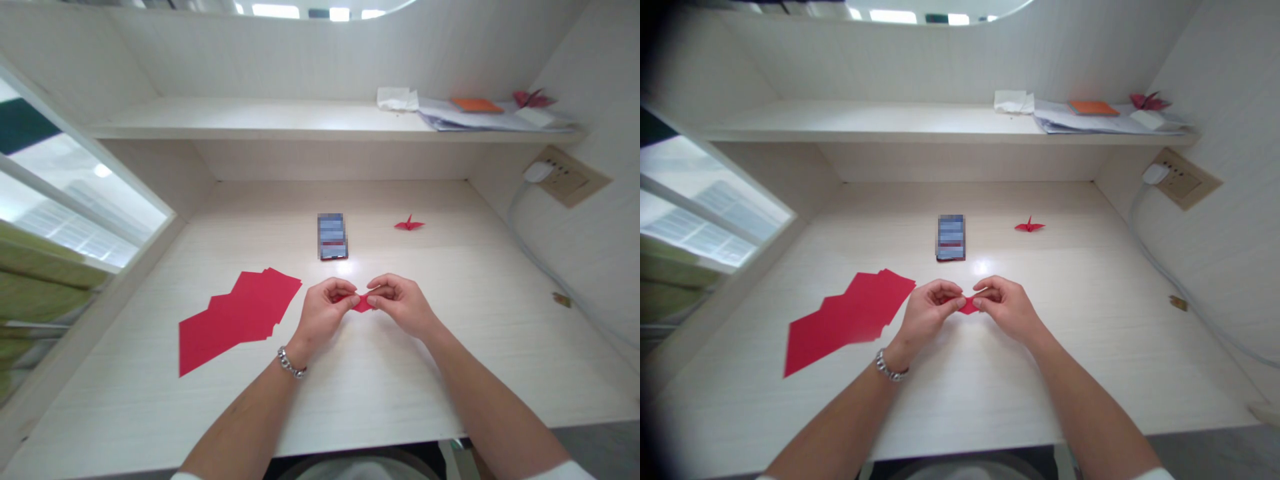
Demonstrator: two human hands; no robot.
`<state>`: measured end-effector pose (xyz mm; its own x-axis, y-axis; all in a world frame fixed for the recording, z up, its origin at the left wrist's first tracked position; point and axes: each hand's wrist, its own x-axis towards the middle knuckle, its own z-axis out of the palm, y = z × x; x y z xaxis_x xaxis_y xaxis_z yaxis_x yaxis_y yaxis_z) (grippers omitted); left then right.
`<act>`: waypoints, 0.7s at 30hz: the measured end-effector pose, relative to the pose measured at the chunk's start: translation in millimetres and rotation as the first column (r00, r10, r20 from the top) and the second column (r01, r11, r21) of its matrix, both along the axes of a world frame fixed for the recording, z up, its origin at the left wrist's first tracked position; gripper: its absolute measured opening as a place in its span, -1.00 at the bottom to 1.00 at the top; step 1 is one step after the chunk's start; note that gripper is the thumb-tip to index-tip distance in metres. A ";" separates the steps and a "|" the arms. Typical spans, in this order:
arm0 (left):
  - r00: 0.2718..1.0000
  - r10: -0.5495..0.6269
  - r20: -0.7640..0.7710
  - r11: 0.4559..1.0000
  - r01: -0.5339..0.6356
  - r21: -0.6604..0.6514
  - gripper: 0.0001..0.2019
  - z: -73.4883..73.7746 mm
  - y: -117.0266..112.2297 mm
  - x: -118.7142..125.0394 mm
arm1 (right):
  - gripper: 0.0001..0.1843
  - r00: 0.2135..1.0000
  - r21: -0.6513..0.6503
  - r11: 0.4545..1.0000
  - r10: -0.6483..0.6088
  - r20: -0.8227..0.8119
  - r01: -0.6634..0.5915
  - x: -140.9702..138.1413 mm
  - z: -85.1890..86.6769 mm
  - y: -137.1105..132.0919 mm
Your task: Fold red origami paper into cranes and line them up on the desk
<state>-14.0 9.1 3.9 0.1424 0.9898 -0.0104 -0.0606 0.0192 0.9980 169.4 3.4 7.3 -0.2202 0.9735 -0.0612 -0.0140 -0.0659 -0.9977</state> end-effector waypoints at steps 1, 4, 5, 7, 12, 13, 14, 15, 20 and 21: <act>1.000 0.005 -0.001 1.000 -0.005 -0.004 -0.83 0.1 0.3 -0.1 | -0.61 1.000 0.008 1.000 0.003 0.010 -0.003 -0.1 0.8 -0.5; 1.000 0.010 -0.002 1.000 -0.010 -0.009 -0.83 1.1 0.3 0.1 | -0.60 0.999 0.025 1.000 -0.005 0.041 0.004 -0.1 2.4 -2.0; 1.000 0.011 -0.003 1.000 -0.011 -0.009 -0.83 1.4 0.2 0.2 | -0.62 0.999 0.026 1.000 -0.013 0.050 0.012 0.0 2.4 -2.3; 1.000 0.011 -0.005 1.000 -0.011 -0.006 -0.83 1.8 0.0 0.4 | -0.65 0.998 0.024 0.999 -0.028 0.064 0.027 0.5 1.7 -2.3; 1.000 -0.005 -0.003 1.000 0.005 0.000 -0.82 0.1 -0.1 -0.1 | -0.72 0.999 0.009 1.000 -0.017 0.040 0.017 2.3 -0.2 -0.8; 1.000 -0.009 0.000 1.000 0.009 0.000 -0.82 -0.3 0.0 -0.2 | -0.72 1.000 0.006 1.000 -0.011 0.029 0.011 2.3 -0.1 -0.6; 1.000 -0.010 0.003 1.000 0.010 0.000 -0.82 -0.6 0.0 -0.3 | -0.73 1.000 0.009 1.000 -0.008 0.021 0.008 2.0 0.0 -0.7; 1.000 -0.010 0.008 1.000 0.010 -0.001 -0.82 -0.7 -0.1 -0.3 | -0.73 1.000 0.019 1.000 -0.009 0.019 0.009 1.2 0.1 -0.8; 0.998 -0.042 0.048 0.999 0.043 -0.018 -0.83 1.7 -2.3 1.1 | -0.69 0.997 0.096 0.995 -0.005 0.076 -0.003 -5.5 -0.9 -2.9; 0.997 -0.049 0.058 0.998 0.051 -0.024 -0.83 2.2 -2.7 1.6 | -0.71 0.997 0.098 0.995 -0.004 0.078 -0.004 -6.5 -1.5 -3.1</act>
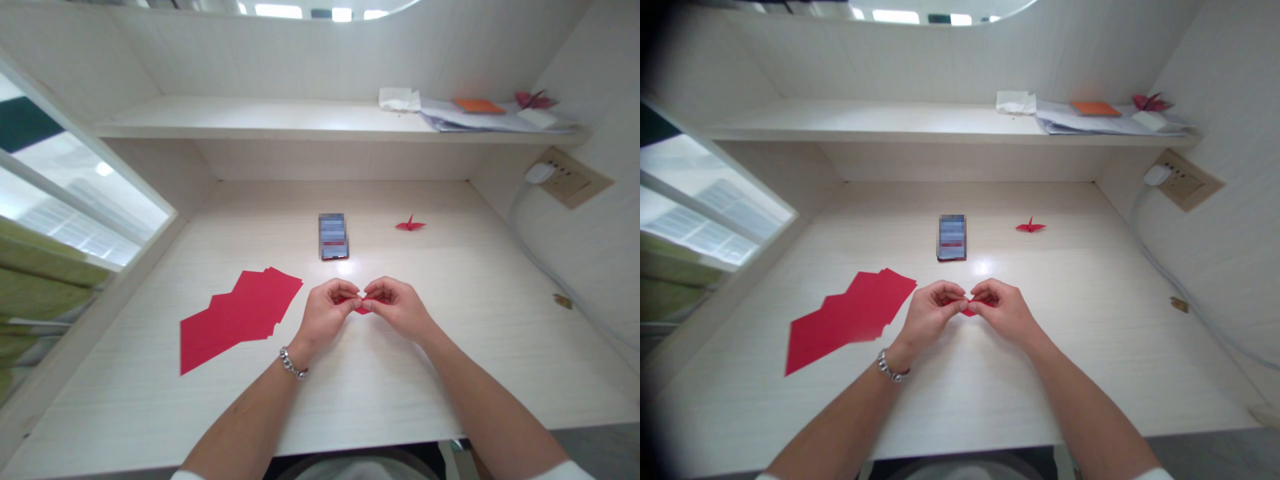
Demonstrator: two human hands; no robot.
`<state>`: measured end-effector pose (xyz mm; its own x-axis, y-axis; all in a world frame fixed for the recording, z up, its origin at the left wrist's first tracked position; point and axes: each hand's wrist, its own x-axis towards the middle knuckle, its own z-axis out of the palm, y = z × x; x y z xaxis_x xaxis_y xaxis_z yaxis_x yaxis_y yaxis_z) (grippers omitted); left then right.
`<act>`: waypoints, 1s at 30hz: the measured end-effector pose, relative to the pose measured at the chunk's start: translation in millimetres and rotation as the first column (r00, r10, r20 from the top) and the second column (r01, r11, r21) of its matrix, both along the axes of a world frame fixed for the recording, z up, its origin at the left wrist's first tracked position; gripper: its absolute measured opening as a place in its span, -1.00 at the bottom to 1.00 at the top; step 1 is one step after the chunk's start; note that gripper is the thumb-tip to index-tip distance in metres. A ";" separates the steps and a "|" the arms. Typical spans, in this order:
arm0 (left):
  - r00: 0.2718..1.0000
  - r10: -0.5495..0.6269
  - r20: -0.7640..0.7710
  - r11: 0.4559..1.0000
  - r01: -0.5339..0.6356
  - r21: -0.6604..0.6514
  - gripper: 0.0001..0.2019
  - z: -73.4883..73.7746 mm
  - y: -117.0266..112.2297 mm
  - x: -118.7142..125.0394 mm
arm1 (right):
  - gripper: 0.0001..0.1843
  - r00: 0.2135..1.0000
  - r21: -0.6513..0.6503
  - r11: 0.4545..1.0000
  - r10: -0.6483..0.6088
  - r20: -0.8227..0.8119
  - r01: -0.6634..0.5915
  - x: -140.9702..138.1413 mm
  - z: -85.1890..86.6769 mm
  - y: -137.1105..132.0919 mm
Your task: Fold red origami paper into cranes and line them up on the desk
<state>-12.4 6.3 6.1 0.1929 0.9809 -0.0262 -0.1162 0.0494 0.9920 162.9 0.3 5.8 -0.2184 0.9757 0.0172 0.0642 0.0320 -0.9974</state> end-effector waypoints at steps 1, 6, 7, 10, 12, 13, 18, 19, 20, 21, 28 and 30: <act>1.000 -0.006 0.009 1.000 0.006 -0.008 -0.83 0.4 -0.4 0.4 | -0.73 1.000 -0.001 1.000 0.000 -0.004 0.000 -0.7 -0.6 0.1; 0.997 -0.046 0.054 0.998 0.048 -0.039 -0.80 -0.7 0.2 0.2 | -0.77 1.000 0.015 1.000 -0.017 0.005 0.017 1.1 -3.1 2.7; 0.997 -0.052 0.056 0.998 0.054 -0.043 -0.78 -1.1 0.6 -0.1 | -0.77 1.000 0.021 1.000 -0.023 0.015 0.023 1.9 -3.4 3.2; 0.998 -0.055 0.029 0.997 0.056 -0.048 -0.75 -0.9 1.2 -0.6 | -0.79 0.999 0.028 0.999 -0.036 0.039 0.035 3.7 -3.4 3.9; 0.999 -0.054 -0.004 0.998 0.054 -0.040 -0.74 0.3 1.0 -0.3 | -0.79 0.998 0.027 0.999 -0.036 0.044 0.034 4.2 -3.0 3.6; 0.998 -0.053 -0.017 0.998 0.053 -0.034 -0.75 1.0 0.7 0.2 | -0.79 0.998 0.026 0.999 -0.033 0.046 0.032 4.2 -2.9 3.4; 0.998 -0.007 -0.059 1.000 0.008 0.020 -0.88 2.2 -1.2 3.5 | -0.81 1.000 0.004 1.000 -0.011 0.017 0.011 2.1 -6.1 3.3; 0.997 0.008 -0.075 0.999 -0.006 0.034 -0.89 1.9 -1.6 3.9 | -0.80 1.000 -0.008 1.000 -0.006 -0.005 0.006 1.4 -7.3 3.5; 0.995 0.024 -0.093 0.999 -0.019 0.050 -0.89 1.4 -1.9 4.1 | -0.79 0.999 -0.023 1.000 0.001 -0.032 -0.001 0.8 -8.4 3.7; 0.993 0.038 -0.111 0.997 -0.031 0.067 -0.89 0.8 -2.0 4.0 | -0.78 0.998 -0.037 0.999 0.008 -0.055 -0.010 0.2 -9.3 3.9; 0.977 0.064 -0.204 0.990 -0.037 0.134 -0.88 -5.2 -1.3 0.3 | -0.87 0.972 -0.011 0.999 0.033 0.233 -0.031 -0.8 -5.3 1.4; 0.975 0.059 -0.215 0.991 -0.032 0.127 -0.86 -5.7 -1.0 -0.2 | -0.86 0.956 -0.005 0.999 0.040 0.290 -0.040 -0.5 -3.0 1.1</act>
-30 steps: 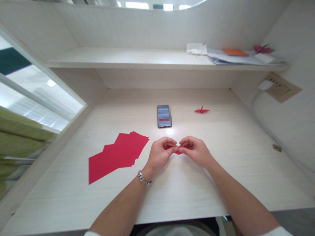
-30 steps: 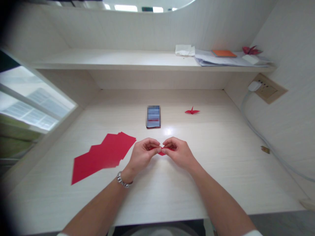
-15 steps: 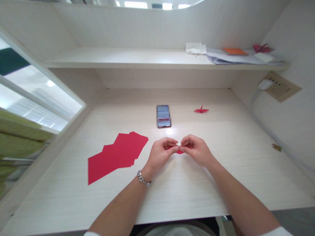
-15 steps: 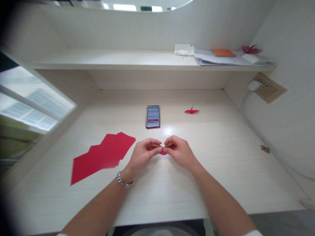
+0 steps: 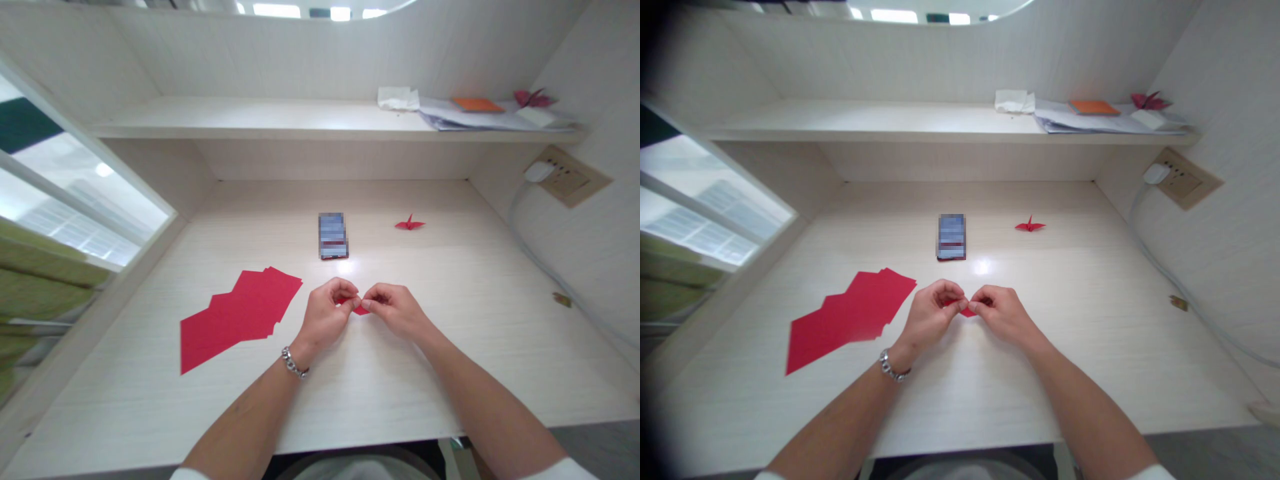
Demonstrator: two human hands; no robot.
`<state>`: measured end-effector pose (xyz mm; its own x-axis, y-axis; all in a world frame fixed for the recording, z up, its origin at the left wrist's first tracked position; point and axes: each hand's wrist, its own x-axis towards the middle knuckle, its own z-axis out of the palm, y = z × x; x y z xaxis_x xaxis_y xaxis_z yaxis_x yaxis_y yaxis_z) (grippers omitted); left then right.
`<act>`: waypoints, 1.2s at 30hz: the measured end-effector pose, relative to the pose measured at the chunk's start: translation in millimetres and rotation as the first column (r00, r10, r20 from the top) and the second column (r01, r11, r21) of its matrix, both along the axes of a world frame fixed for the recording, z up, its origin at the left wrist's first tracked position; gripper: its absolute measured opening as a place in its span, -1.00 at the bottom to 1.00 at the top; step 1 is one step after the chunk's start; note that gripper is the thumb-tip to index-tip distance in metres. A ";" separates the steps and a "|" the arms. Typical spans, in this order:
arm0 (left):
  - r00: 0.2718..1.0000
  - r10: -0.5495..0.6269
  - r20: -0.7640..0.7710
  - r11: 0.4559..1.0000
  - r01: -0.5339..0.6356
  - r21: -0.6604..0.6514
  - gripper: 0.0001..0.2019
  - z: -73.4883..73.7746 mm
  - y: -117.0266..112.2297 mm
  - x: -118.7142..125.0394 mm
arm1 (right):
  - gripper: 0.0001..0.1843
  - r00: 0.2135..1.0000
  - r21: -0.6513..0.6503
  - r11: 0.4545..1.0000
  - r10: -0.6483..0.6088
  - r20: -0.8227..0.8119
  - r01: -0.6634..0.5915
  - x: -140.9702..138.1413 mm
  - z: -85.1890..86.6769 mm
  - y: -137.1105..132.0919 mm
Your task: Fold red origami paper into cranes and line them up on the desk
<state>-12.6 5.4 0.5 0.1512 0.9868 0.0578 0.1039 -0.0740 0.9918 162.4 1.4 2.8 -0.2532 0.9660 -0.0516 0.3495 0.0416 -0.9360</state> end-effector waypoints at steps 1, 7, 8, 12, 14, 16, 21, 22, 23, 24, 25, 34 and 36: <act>1.000 -0.002 0.007 1.000 0.002 -0.010 -0.86 0.0 0.2 -0.1 | -0.86 1.000 -0.003 1.000 0.001 0.006 -0.001 0.4 0.9 0.3; 0.997 0.019 0.081 0.997 -0.013 -0.077 -0.84 0.2 3.2 -0.3 | -0.89 0.999 -0.009 1.000 -0.028 0.037 0.028 6.5 2.3 4.7; 0.996 0.018 0.091 0.996 -0.010 -0.085 -0.83 0.0 3.6 -0.4 | -0.89 0.998 0.005 0.999 -0.037 0.058 0.036 7.4 2.0 5.1; 0.992 0.012 0.125 0.994 0.002 -0.111 -0.81 0.7 4.6 -1.4 | -0.87 0.995 0.033 0.999 -0.023 0.095 0.020 8.5 1.5 5.3; 0.992 0.025 0.125 0.993 -0.010 -0.117 -0.80 1.7 4.9 -2.1 | -0.87 0.997 0.016 1.000 0.003 0.082 -0.004 8.6 2.3 5.1; 0.992 0.029 0.124 0.993 -0.014 -0.121 -0.80 2.4 5.6 -2.8 | -0.87 0.995 0.020 0.999 0.025 0.092 -0.027 9.0 3.7 5.1; 0.989 -0.019 0.146 0.990 0.039 -0.134 -0.85 0.8 9.1 -4.7 | -0.86 0.990 0.040 0.999 0.013 0.141 -0.019 11.2 3.7 6.7; 0.988 -0.035 0.149 0.990 0.055 -0.131 -0.86 -0.2 9.7 -5.3 | -0.86 0.991 0.025 1.000 0.015 0.135 -0.019 11.5 3.0 7.0; 0.988 -0.050 0.147 0.990 0.069 -0.123 -0.87 -1.3 10.0 -6.1 | -0.85 0.992 0.011 1.000 0.020 0.127 -0.022 11.7 2.3 7.3; 0.988 -0.061 0.139 0.991 0.077 -0.114 -0.88 -2.5 10.0 -6.8 | -0.85 0.993 0.000 1.000 0.027 0.115 -0.028 11.5 1.7 7.2; 0.990 -0.071 0.126 0.991 0.084 -0.104 -0.88 -3.6 9.7 -7.6 | -0.86 0.994 -0.008 0.999 0.040 0.099 -0.039 10.9 1.4 6.8; 0.989 -0.060 0.137 0.996 0.068 -0.060 -0.66 2.0 5.7 -4.6 | -0.79 0.999 -0.042 0.999 0.001 -0.049 -0.003 1.2 -3.5 6.4; 0.981 0.029 0.190 0.997 -0.016 -0.071 -0.60 4.3 5.2 -1.5 | -0.76 0.985 -0.044 0.996 -0.079 -0.155 0.073 0.0 -6.7 8.5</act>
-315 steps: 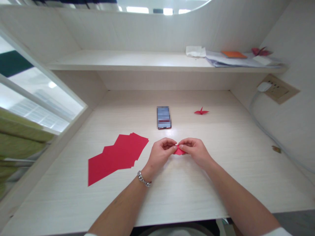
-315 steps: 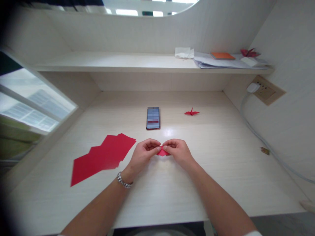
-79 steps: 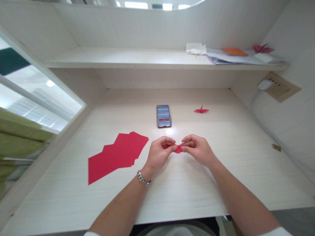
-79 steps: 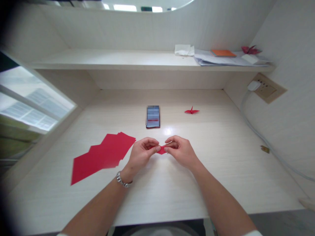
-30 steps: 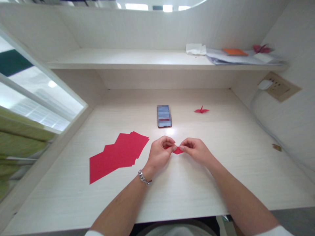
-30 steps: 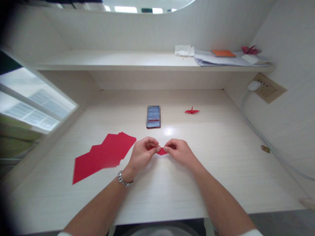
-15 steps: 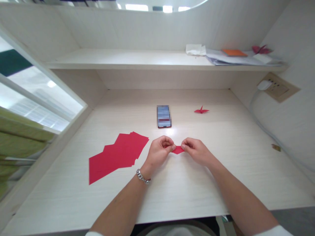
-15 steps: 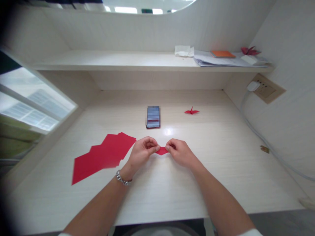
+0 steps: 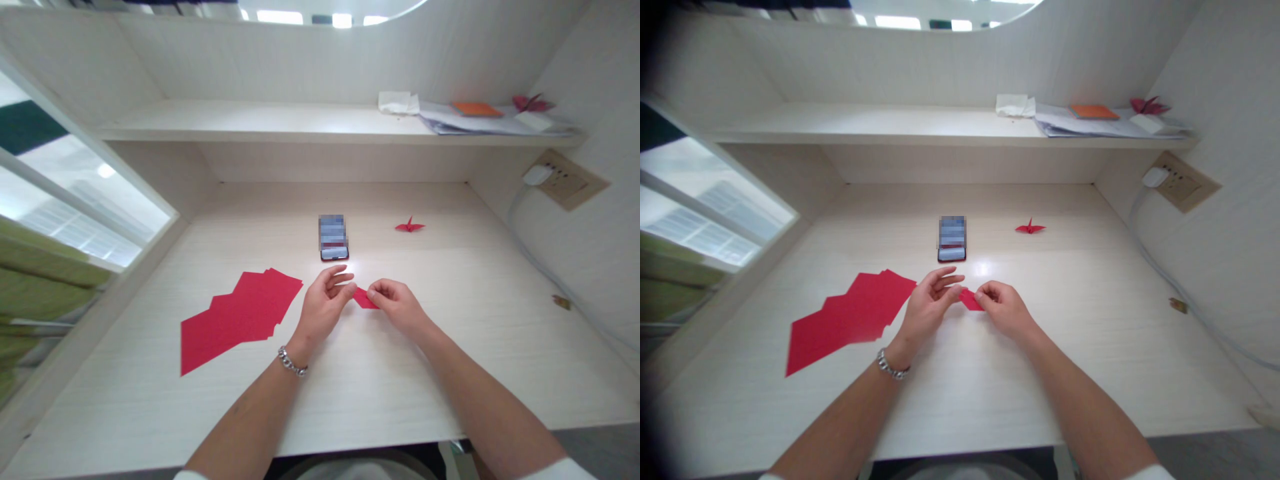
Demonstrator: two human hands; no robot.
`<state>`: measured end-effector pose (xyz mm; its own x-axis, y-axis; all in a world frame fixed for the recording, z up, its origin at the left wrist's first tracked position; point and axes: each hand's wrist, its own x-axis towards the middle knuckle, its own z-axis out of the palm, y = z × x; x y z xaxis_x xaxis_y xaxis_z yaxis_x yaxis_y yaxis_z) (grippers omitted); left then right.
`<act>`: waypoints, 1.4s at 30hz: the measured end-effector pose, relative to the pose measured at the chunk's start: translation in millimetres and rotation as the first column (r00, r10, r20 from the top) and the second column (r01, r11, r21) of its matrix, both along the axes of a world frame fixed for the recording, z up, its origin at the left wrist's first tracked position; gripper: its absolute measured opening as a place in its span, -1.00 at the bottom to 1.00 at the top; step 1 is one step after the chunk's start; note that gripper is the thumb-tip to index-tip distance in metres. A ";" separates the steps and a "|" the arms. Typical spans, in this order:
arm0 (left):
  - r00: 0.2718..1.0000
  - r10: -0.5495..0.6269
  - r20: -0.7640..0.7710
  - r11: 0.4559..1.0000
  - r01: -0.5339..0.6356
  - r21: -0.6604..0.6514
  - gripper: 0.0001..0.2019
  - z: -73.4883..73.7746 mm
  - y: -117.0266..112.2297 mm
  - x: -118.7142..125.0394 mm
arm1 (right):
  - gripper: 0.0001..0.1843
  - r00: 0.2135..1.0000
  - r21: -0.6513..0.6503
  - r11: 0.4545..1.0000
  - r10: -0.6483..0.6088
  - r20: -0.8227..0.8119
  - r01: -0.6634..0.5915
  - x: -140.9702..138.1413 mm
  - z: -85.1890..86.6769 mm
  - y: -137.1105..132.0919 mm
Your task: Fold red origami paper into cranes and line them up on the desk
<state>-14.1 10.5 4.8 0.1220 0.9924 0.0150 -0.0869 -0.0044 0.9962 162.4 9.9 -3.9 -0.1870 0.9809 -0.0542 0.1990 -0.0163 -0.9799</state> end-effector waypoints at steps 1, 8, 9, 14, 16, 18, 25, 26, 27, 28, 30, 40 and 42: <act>1.000 0.000 0.009 1.000 0.000 -0.011 -0.59 0.4 -0.6 1.6 | -0.75 0.998 0.004 0.999 -0.036 -0.049 0.036 -0.8 -1.5 0.8; 0.995 -0.079 -0.055 0.997 0.078 -0.029 -0.79 -5.1 -0.2 7.1 | -0.69 0.978 -0.031 0.992 -0.125 -0.164 0.121 -7.9 -9.1 1.6; 0.998 -0.046 -0.041 0.998 0.044 -0.038 -0.80 -5.6 0.9 6.6 | -0.68 0.982 -0.047 0.994 -0.101 -0.158 0.094 -8.5 -9.3 1.2; 1.000 0.008 -0.007 0.997 -0.009 -0.082 -0.79 -2.4 2.9 3.8 | -0.72 0.982 -0.102 0.994 0.008 -0.190 -0.028 -8.0 -3.6 -0.5; 1.000 -0.011 -0.026 0.997 0.009 -0.081 -0.78 0.8 1.6 3.2 | -0.69 0.969 -0.118 0.993 -0.020 -0.248 -0.010 -7.5 0.2 -0.9; 0.999 -0.041 -0.034 0.996 0.038 -0.081 -0.77 3.6 0.1 3.2 | -0.65 0.954 -0.129 0.990 -0.086 -0.288 0.050 -7.8 2.8 -1.1; 0.997 -0.062 0.044 0.993 0.066 -0.101 -0.63 0.0 -1.7 3.8 | -0.68 0.933 -0.102 0.983 -0.178 -0.313 0.154 -8.7 0.8 -1.8; 0.998 -0.046 0.034 0.994 0.049 -0.098 -0.63 -1.2 -1.4 3.6 | -0.68 0.939 -0.105 0.985 -0.160 -0.305 0.134 -8.0 0.4 -1.6; 0.999 -0.031 0.016 0.995 0.032 -0.090 -0.65 -2.1 -1.2 3.4 | -0.68 0.948 -0.100 0.989 -0.136 -0.287 0.112 -7.2 0.1 -1.4; 1.000 -0.020 -0.004 0.997 0.020 -0.077 -0.67 -2.7 -1.0 3.1 | -0.70 0.960 -0.083 0.992 -0.113 -0.256 0.095 -6.4 0.1 -1.2; 0.999 -0.022 -0.033 0.999 0.020 -0.051 -0.71 -2.7 -0.8 2.6 | -0.75 0.984 -0.012 0.996 -0.084 -0.159 0.084 -5.0 0.9 -1.0; 0.996 -0.025 -0.089 1.000 0.025 -0.001 -0.76 1.2 -1.3 0.1 | -0.73 0.987 0.042 0.994 -0.094 -0.128 0.100 -3.6 -0.2 -1.8; 0.995 -0.021 -0.101 1.000 0.022 0.008 -0.78 1.3 -1.2 -0.4 | -0.74 0.982 0.022 0.993 -0.107 -0.158 0.112 -4.1 -1.6 -2.0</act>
